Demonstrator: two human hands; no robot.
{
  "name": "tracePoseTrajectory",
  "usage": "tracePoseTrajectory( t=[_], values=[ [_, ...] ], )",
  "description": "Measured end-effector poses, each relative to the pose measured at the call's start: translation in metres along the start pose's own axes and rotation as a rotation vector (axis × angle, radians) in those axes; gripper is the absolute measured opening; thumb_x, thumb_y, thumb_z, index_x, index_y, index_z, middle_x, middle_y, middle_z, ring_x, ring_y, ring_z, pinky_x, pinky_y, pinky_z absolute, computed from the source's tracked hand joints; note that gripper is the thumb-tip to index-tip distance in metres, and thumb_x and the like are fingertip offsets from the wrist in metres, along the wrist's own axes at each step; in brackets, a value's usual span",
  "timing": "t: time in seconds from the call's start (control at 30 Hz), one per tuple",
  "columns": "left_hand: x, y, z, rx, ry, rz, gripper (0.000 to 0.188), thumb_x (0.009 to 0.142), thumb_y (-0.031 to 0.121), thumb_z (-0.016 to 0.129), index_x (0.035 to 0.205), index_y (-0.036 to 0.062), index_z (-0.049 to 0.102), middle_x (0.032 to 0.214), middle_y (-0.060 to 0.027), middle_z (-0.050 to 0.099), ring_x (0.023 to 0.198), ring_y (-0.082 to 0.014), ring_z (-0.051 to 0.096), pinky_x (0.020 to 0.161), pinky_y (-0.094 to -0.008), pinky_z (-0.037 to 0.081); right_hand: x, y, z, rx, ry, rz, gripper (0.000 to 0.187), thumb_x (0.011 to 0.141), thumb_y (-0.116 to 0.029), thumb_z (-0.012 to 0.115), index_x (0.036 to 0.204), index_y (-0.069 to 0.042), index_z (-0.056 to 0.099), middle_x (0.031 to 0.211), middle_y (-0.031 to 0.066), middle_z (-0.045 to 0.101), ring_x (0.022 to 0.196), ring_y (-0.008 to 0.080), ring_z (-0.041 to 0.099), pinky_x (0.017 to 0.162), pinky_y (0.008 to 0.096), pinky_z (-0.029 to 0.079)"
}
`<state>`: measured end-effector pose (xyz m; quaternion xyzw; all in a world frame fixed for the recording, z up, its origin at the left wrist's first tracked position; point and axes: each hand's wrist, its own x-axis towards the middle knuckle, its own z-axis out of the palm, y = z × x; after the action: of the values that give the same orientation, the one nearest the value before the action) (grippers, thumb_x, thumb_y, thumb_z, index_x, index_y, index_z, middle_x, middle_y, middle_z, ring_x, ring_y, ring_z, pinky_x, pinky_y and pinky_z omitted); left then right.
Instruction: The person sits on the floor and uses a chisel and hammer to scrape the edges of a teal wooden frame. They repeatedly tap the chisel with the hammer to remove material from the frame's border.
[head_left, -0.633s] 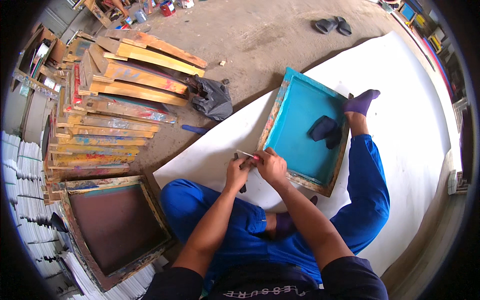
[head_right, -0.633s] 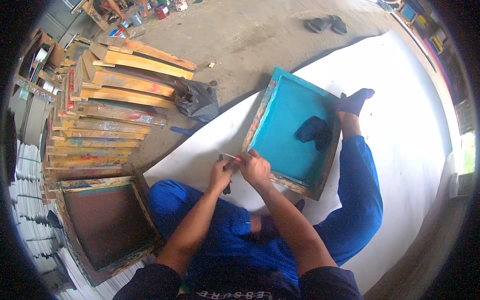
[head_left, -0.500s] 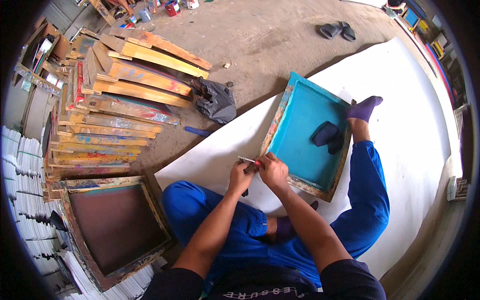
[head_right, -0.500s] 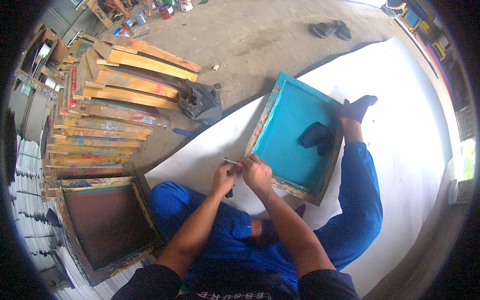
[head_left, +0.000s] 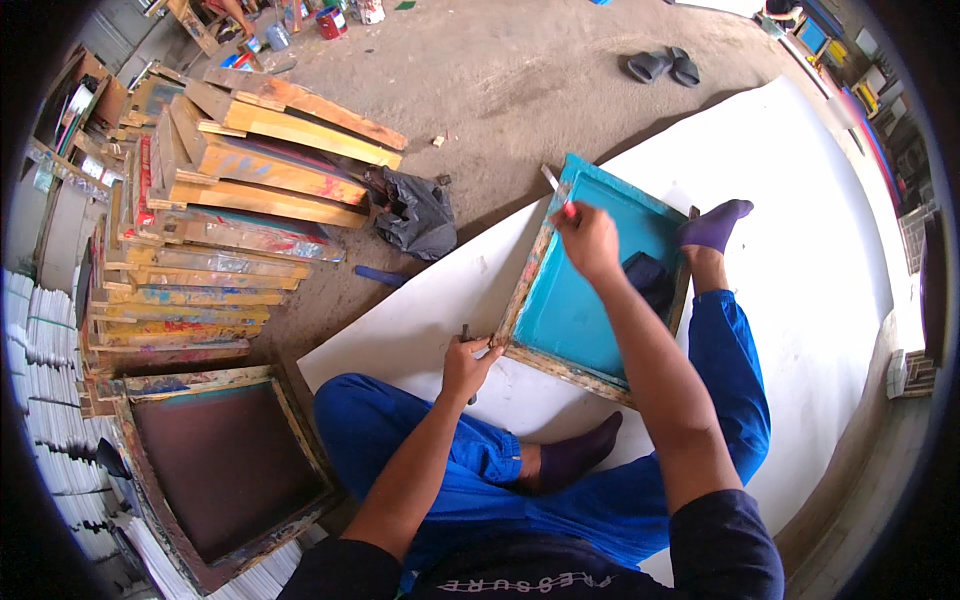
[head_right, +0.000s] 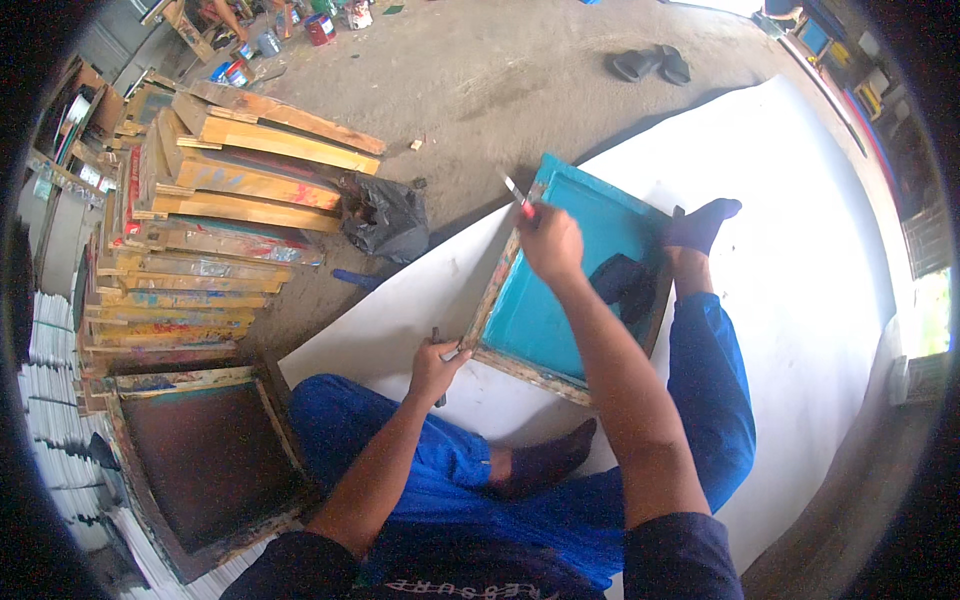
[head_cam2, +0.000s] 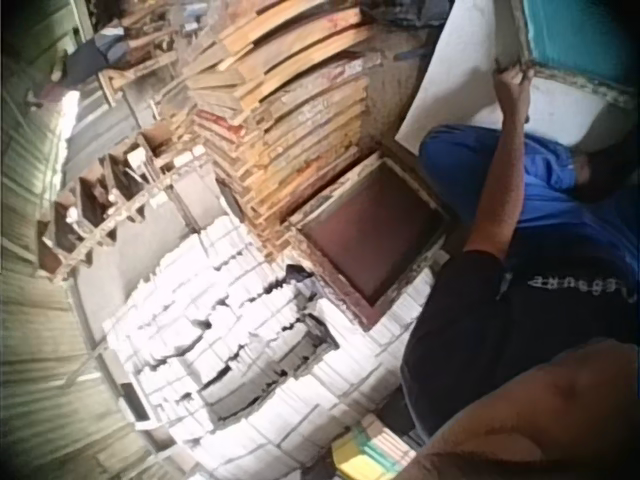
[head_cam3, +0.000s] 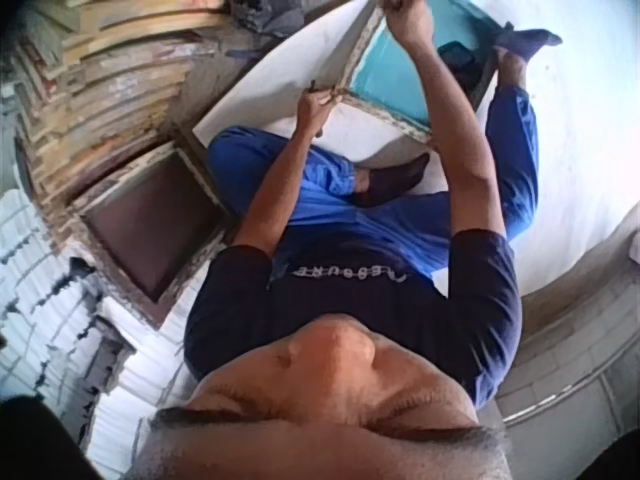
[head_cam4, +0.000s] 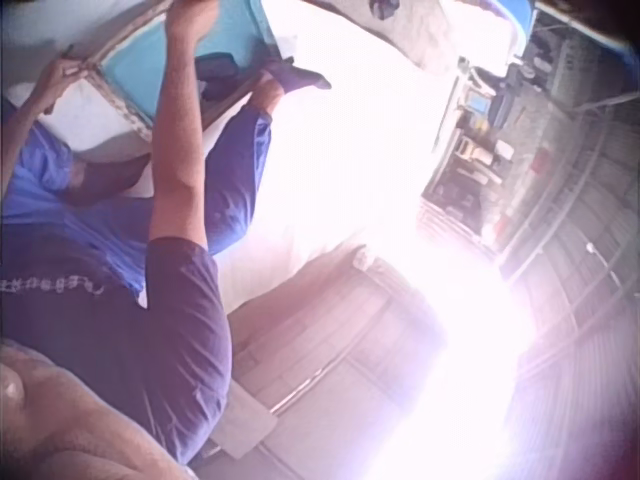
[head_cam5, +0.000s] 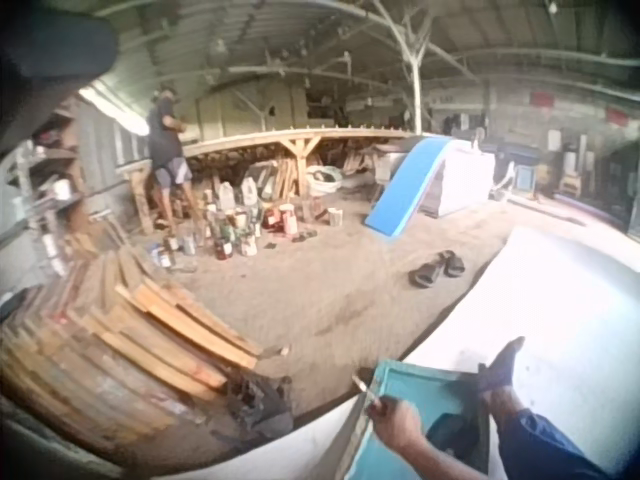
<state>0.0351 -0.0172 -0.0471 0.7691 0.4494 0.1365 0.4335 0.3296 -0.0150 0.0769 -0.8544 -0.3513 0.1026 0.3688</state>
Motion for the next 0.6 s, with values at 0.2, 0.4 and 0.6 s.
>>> tracePoseTrajectory(
  t=[0.2, 0.4, 0.6],
  values=[
    [-0.001, 0.006, -0.023, -0.164, 0.001, -0.110, 0.045, 0.082, 0.034, 0.085, 0.116, 0.0060, 0.076, 0.102, -0.0226, 0.068, 0.093, -0.0348, 0.065, 0.085, -0.0422, 0.053, -0.073, -0.010, 0.070, 0.299, -0.225, 0.139, 0.018, 0.082, -0.015, 0.079, 0.094, -0.001, 0.076, 0.081, 0.0102, 0.075, 0.073, 0.0157, 0.068, 0.069, 0.0341, 0.053],
    [0.024, 0.023, -0.086, -0.095, 0.255, 0.064, 0.043, 0.086, 0.031, 0.083, 0.123, 0.0110, 0.073, 0.096, -0.0140, 0.062, 0.072, -0.0227, 0.060, 0.067, -0.0349, 0.051, -0.044, -0.080, 0.102, 0.335, -0.239, 0.017, 0.026, 0.082, -0.017, 0.078, 0.105, -0.006, 0.077, 0.089, 0.0139, 0.076, 0.087, 0.0258, 0.073, 0.080, 0.0370, 0.056],
    [0.031, 0.020, -0.100, -0.429, 0.198, -0.201, 0.038, 0.092, 0.023, 0.076, 0.129, 0.0150, 0.070, 0.099, -0.0099, 0.061, 0.070, -0.0174, 0.059, 0.066, -0.0327, 0.051, 0.017, -0.157, 0.141, 0.263, -0.298, -0.096, 0.019, 0.081, -0.019, 0.078, 0.094, -0.005, 0.074, 0.084, 0.0148, 0.073, 0.080, 0.0283, 0.072, 0.075, 0.0388, 0.054]
  ],
)
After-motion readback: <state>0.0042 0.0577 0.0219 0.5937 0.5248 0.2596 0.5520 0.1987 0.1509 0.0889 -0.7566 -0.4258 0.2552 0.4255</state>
